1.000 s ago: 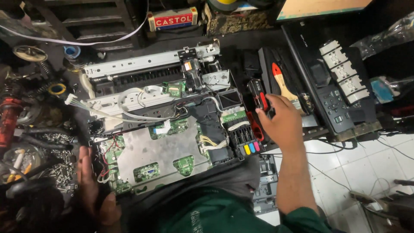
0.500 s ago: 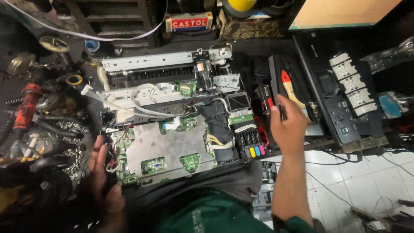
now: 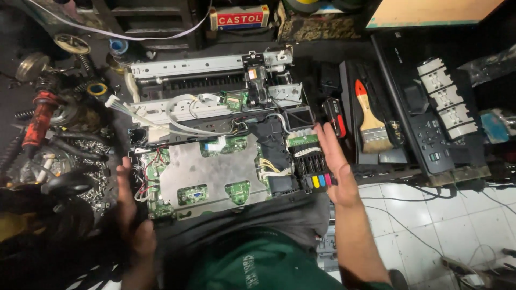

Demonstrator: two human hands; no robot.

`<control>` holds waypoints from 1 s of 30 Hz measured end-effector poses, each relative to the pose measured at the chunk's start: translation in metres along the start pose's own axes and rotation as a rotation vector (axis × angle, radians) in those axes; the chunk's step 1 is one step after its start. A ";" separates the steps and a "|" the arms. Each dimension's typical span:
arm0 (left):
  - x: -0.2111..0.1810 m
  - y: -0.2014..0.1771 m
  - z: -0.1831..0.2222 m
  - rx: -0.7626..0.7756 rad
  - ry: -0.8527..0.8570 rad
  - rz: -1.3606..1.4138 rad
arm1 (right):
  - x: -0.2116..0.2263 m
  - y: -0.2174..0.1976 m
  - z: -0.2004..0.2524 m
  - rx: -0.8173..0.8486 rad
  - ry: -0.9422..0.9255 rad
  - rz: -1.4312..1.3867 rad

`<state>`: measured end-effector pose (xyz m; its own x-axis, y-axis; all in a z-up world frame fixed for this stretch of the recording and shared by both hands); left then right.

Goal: Disassembling a printer unit by removing screws with a screwdriver and cleaning the internal components with a brush.

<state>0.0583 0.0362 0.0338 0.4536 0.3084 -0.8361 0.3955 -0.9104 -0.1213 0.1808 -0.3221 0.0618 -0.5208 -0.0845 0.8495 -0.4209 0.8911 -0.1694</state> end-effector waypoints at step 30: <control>-0.012 0.007 -0.003 -0.054 -0.026 0.088 | -0.009 0.012 -0.051 0.375 0.076 0.566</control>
<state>0.0581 0.0271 0.0441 0.4674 0.2203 -0.8561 0.3982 -0.9171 -0.0187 0.2183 -0.2880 0.0773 -0.6885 0.3928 0.6096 -0.3351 0.5731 -0.7479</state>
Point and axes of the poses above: each hand's wrist, its own z-axis away from the middle knuckle, its own y-axis out of the palm, x = y × z, the point moved 7 cm from there along -z, towards the middle knuckle, and after that the axes turned 11 degrees about -y, right-handed, at the moved point
